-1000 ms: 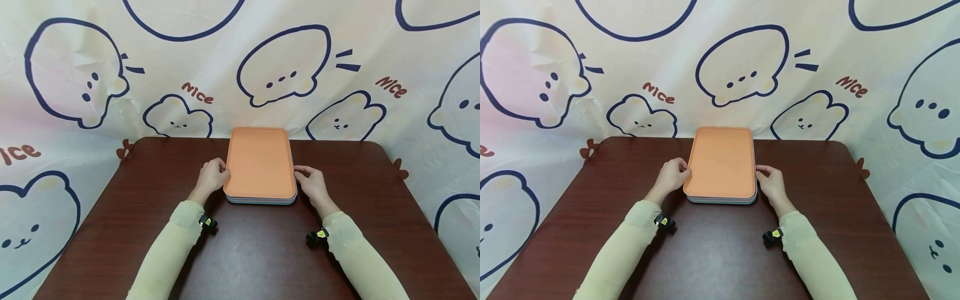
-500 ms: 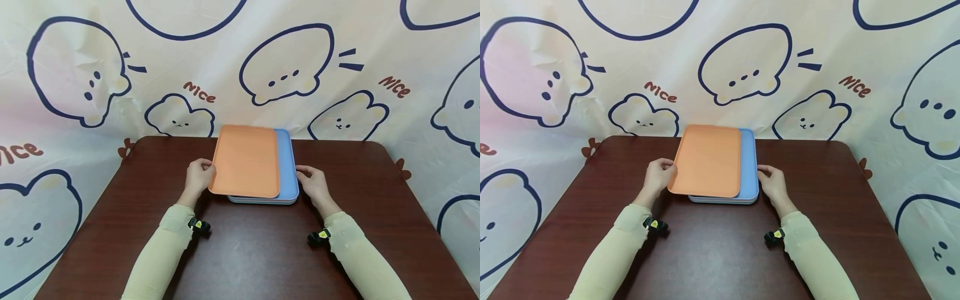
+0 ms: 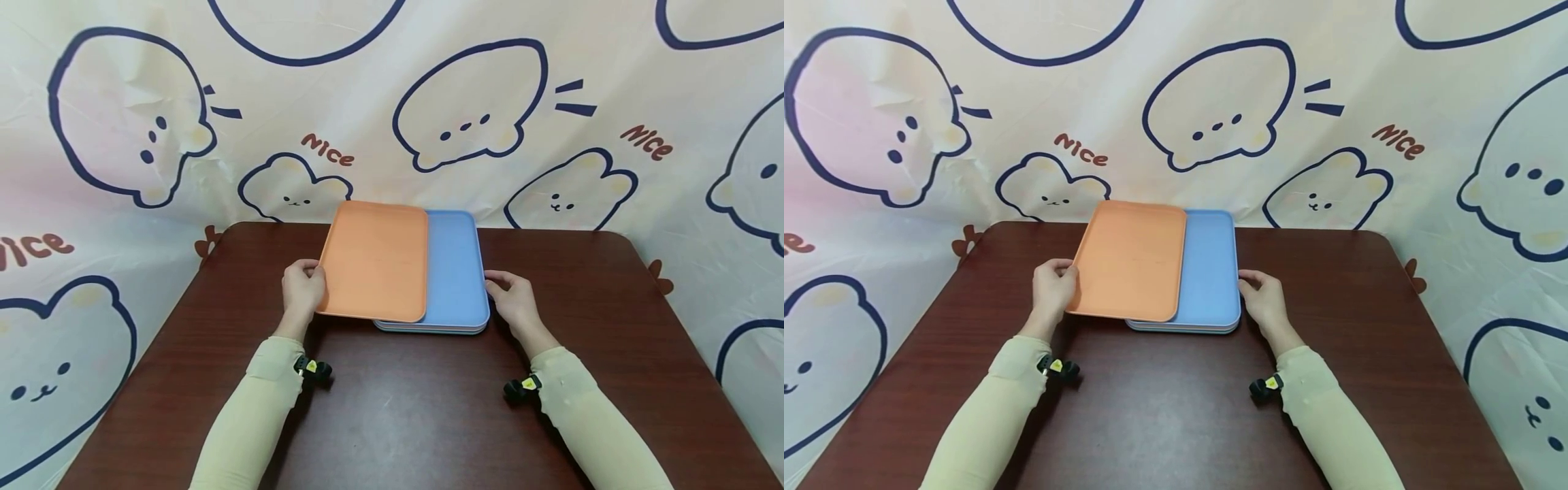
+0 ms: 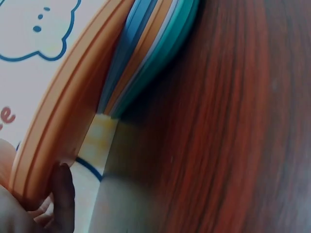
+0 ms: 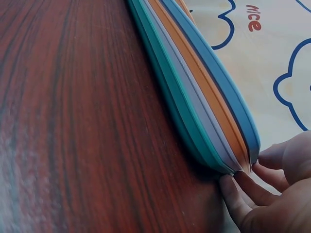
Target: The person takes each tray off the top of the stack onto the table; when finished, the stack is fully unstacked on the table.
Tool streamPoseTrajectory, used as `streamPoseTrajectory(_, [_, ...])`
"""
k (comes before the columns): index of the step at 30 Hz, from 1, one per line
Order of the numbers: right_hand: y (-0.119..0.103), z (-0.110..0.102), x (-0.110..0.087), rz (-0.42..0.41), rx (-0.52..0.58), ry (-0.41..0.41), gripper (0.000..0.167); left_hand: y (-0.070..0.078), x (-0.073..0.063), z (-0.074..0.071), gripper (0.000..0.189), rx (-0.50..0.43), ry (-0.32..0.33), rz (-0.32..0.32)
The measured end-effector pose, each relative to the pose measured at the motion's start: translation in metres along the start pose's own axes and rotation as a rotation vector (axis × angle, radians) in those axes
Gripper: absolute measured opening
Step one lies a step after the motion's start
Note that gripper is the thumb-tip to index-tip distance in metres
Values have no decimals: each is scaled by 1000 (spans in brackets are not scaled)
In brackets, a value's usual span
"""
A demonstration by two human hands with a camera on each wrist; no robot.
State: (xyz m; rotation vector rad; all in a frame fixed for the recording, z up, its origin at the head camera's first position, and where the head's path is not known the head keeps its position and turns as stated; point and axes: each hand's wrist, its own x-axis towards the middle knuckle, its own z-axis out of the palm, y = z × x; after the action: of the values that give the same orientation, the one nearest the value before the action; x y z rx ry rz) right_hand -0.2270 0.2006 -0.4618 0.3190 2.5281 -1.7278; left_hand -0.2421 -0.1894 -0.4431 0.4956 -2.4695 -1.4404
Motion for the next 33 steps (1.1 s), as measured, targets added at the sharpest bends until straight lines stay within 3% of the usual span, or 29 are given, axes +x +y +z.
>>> streamPoseTrajectory(7, [0,1,0,-2,-4,1,38,-12,7,-19,30,-14,60,-9])
streamPoseTrajectory(21, [0,0,1,-1,-1,-2,38,-36,24,-79,36,21,102,-107])
streamPoseTrajectory(27, [1,0,1,-3,-10,2,38,-55,32,-101,39,71,113,-110])
streamPoseTrajectory(33, [2,0,2,-16,-19,-4,39,-76,43,-120,41,96,131,-154])
